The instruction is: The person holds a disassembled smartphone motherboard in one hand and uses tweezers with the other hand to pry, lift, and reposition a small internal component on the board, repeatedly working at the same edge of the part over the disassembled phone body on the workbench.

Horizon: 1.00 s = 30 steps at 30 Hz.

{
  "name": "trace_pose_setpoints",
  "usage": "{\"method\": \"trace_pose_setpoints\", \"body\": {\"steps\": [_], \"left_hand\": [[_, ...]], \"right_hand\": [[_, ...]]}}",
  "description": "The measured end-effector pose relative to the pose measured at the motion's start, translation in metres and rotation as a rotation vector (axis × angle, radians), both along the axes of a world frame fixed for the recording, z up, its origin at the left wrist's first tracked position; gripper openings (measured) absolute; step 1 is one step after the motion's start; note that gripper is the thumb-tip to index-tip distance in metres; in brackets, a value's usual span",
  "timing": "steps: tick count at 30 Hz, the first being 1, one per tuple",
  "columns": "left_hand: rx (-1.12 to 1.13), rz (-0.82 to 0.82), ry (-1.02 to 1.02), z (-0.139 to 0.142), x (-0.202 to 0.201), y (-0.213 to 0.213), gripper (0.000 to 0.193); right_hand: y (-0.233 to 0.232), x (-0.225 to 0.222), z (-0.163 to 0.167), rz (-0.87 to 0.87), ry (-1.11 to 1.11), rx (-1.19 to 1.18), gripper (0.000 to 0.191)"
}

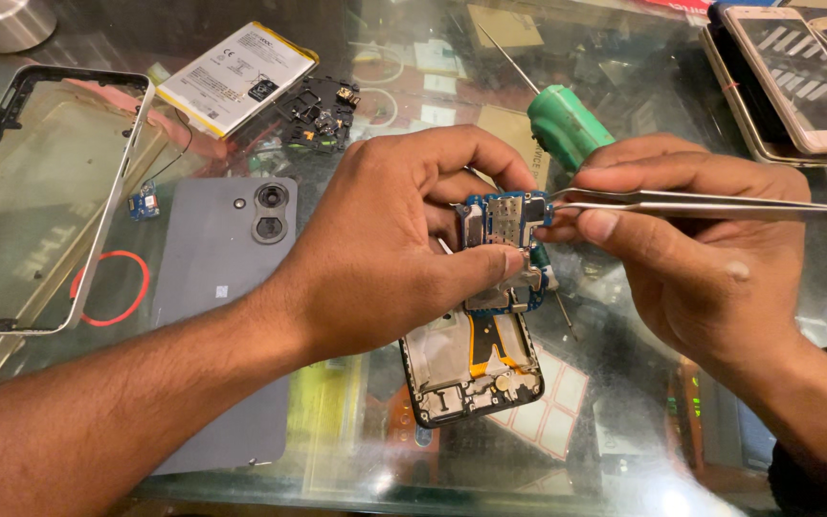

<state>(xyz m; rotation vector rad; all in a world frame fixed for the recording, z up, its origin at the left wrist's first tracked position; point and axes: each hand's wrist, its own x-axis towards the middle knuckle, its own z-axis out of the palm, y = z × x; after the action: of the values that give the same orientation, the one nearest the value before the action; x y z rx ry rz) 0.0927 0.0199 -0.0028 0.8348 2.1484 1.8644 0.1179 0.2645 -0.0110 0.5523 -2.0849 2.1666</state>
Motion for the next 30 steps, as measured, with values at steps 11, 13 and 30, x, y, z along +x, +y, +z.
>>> {"method": "trace_pose_setpoints", "body": {"steps": [11,13,30], "left_hand": [[0.028,-0.012,-0.021,-0.001,0.0,0.0,0.032],[0.031,-0.013,-0.021,0.0,0.0,0.0,0.032],[0.02,0.001,-0.06,0.003,0.0,0.002,0.034]], "right_hand": [[0.004,0.0,-0.004,0.01,0.042,0.067,0.012],[0.002,-0.001,-0.002,-0.01,0.032,0.067,0.014],[0.005,-0.003,-0.003,-0.034,0.105,0.203,0.016]]}}
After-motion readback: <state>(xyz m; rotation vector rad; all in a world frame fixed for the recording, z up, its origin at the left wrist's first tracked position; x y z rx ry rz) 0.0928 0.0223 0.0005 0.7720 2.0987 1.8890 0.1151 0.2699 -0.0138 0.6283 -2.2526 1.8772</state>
